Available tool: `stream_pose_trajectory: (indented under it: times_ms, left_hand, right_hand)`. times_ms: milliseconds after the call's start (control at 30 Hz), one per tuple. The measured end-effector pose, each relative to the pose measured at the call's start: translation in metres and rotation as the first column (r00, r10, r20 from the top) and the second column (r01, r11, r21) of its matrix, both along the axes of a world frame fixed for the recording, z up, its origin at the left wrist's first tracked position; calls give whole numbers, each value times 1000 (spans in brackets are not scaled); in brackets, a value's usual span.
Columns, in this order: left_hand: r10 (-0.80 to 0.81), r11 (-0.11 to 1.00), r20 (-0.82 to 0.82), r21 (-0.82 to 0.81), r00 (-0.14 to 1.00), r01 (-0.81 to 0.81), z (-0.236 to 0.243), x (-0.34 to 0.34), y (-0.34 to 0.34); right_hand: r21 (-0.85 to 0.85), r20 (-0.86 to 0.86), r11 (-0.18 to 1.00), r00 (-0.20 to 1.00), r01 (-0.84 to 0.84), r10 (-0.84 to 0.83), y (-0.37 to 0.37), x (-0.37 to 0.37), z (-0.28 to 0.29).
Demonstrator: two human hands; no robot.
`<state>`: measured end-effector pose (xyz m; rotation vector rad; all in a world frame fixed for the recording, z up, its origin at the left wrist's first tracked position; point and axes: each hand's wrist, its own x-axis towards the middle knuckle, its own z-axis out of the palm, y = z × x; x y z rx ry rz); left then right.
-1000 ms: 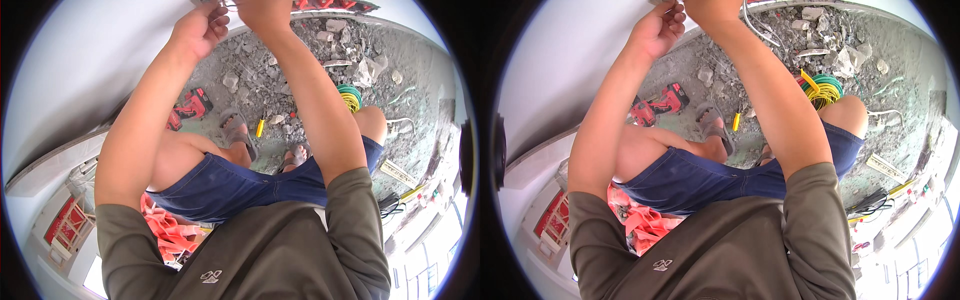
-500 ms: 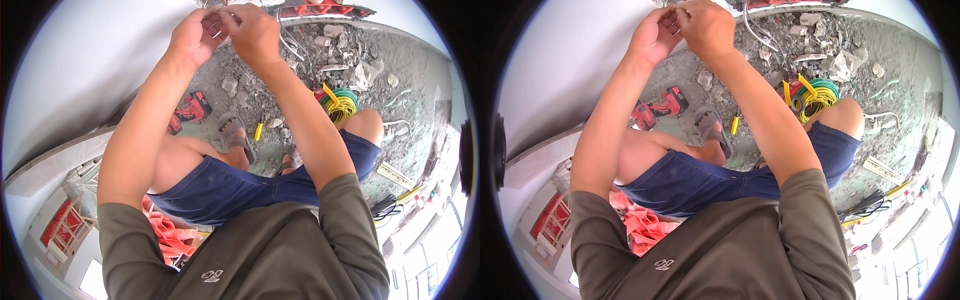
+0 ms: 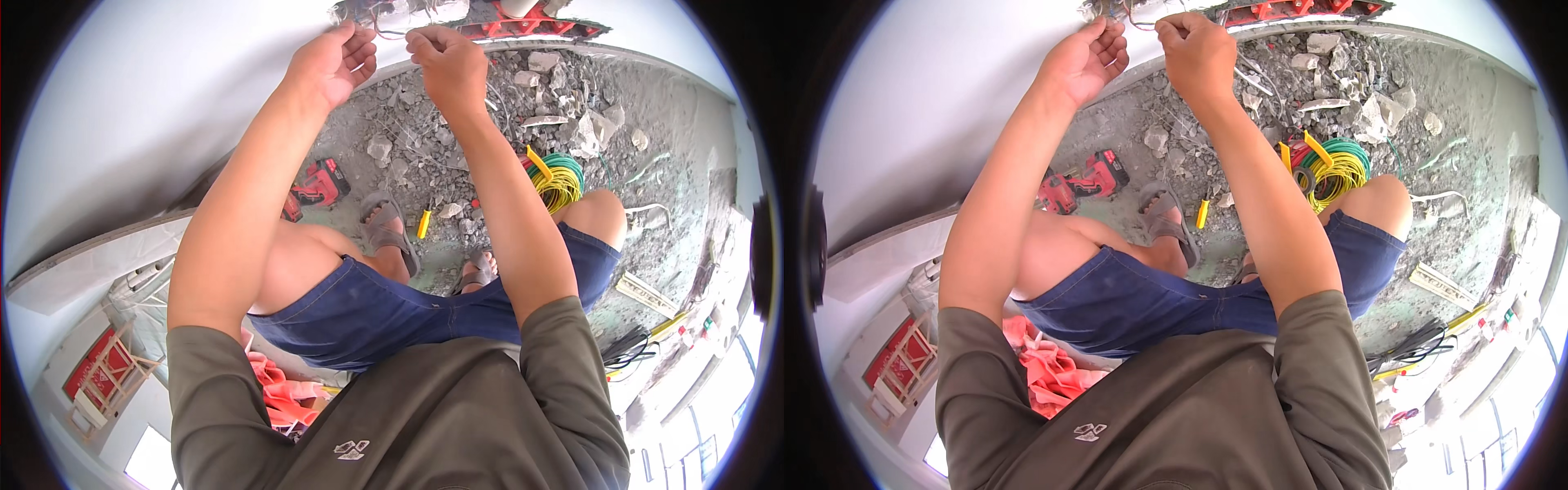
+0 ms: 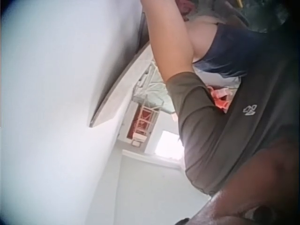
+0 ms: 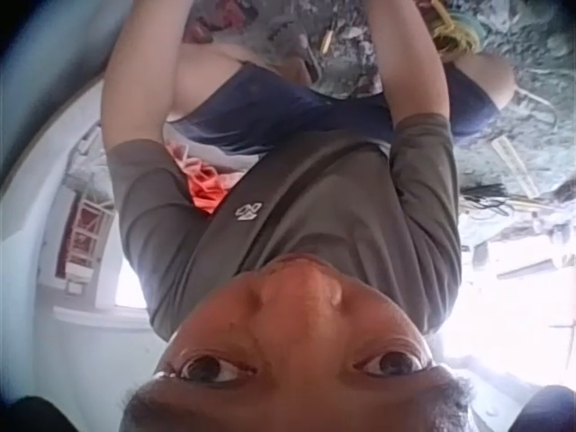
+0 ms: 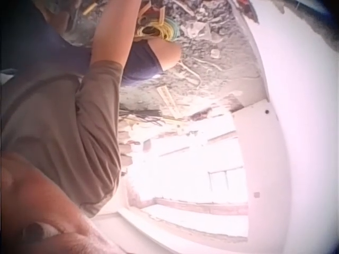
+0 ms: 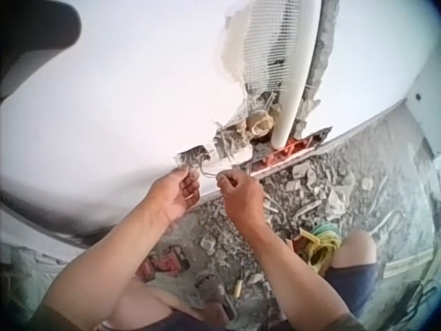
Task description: Preparing and wiring an electrical box on a wall during room renovation.
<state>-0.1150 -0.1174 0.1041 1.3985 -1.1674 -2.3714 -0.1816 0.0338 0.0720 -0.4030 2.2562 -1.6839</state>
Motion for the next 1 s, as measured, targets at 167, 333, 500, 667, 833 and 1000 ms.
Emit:
stream_pose_trajectory:
  times_ms: [167,333,500,667,833,1000]
  left_hand:
    - [24,999,39,22,999,-25,6,-3,6]
    - [-3,999,36,32,999,2,0,-5,-2]
    - [-31,999,40,9,999,30,6,-10,4]
    - [1,1000,39,-4,999,-1,3,-14,9]
    - [13,1000,-54,-10,998,-13,-2,-12,10]
    - [86,993,-116,87,990,-76,1,-15,6]
  right_hand:
    - [-326,492,941,866,87,90,-7,-1,11]
    - [-505,729,812,650,294,218,-8,9,5]
    - [-478,653,857,731,192,200,-6,6,13]
    - [-240,247,971,968,12,49,-12,8,14]
    - [-130,152,989,987,76,-56,-10,11,15]
    - [-384,278,913,960,139,-29,-6,-18,16]
